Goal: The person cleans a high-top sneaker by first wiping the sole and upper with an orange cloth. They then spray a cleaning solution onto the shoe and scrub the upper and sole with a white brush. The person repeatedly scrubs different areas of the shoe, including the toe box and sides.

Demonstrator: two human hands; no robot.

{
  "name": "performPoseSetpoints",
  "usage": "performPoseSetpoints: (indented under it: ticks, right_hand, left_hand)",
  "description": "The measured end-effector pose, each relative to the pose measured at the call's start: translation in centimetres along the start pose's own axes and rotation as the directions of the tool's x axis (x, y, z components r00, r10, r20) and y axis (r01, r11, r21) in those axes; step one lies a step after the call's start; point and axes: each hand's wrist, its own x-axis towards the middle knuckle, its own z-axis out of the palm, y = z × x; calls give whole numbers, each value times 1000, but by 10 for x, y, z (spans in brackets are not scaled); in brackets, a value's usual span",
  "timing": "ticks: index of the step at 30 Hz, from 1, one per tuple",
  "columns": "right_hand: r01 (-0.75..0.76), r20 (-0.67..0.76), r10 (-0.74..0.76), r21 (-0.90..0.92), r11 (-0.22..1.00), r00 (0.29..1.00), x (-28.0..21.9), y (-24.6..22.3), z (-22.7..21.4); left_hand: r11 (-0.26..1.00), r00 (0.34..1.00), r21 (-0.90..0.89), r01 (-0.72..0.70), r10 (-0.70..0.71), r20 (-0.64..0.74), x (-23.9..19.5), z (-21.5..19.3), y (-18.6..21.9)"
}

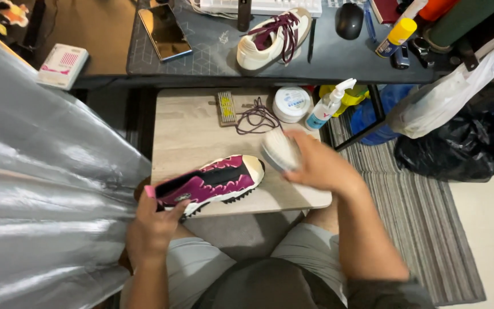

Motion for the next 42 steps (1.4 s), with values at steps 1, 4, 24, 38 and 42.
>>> performPoseSetpoints:
  ticks: [1,4,24,38,42]
  right_hand:
    - [-3,8,3,-5,1000,1000,-12,1,8]
    - [-293,83,292,-7,956,953,-38,17,44]
    - [-184,-436,77,-208,961,897,-18,55,168]
    - [161,-229,-143,63,985,963,18,-3,119]
    - [256,-317,-136,379,889,939,-1,-13,95]
  left_hand:
    - [1000,1000,-4,9,-9,1,2,-1,-1]
    - [994,990,16,106,-107,93,7,1,-6]
    - [855,944,-408,-320,325,-59,20,12,-51]
    - [962,976,-212,171,-135,173,23,-3,-44]
    - [910,991,-392,133,-119,59,18,2,-72]
